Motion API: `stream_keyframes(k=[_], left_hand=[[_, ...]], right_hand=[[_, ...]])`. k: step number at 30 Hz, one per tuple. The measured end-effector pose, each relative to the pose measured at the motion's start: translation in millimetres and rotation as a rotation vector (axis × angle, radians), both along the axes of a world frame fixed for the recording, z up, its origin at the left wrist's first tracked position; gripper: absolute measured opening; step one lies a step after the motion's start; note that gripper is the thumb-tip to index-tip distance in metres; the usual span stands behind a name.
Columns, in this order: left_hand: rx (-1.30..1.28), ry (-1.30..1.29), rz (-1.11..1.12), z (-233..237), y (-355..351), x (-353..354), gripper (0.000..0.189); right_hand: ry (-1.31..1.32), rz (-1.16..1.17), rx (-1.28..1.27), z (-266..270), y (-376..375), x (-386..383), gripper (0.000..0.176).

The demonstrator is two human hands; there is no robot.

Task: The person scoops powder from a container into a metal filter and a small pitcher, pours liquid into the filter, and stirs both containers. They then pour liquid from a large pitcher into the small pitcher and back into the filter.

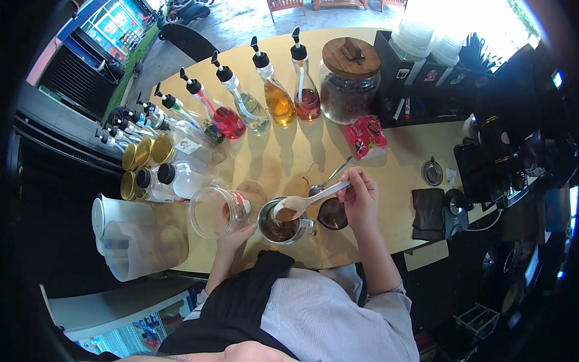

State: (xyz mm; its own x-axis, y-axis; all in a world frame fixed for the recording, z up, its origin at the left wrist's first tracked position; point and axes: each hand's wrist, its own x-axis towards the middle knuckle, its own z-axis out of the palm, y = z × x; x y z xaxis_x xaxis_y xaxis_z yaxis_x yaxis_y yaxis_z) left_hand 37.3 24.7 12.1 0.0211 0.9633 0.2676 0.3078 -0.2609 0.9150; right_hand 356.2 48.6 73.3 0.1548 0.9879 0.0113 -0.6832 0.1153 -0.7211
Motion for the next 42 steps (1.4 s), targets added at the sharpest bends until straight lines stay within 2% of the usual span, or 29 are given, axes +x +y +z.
stream_keyframes(k=[4,13,16,19,21,42], left_hand=[[-0.011,-0.005,-0.011,-5,0,-3,0.088],[0.052,0.004,-0.026,-9,1,-4,0.089],[0.039,0.059,-0.016,-6,0,-4,0.089],[0.017,0.043,-0.007,-11,-1,-6,0.089],[0.009,0.033,-0.010,-13,-1,-7,0.090],[0.005,-0.047,-0.035,-19,-1,-7,0.089]], right_hand=[[-0.061,-0.069,-0.062,7,2,-6,0.020],[-0.024,-0.031,-0.072,13,5,-8,0.021],[-0.033,-0.010,-0.039,8,7,-5,0.014],[0.057,0.022,-0.017,7,7,-4,0.015],[-0.051,-0.003,-0.005,10,8,-6,0.015],[-0.088,-0.020,-0.020,17,8,-11,0.021]])
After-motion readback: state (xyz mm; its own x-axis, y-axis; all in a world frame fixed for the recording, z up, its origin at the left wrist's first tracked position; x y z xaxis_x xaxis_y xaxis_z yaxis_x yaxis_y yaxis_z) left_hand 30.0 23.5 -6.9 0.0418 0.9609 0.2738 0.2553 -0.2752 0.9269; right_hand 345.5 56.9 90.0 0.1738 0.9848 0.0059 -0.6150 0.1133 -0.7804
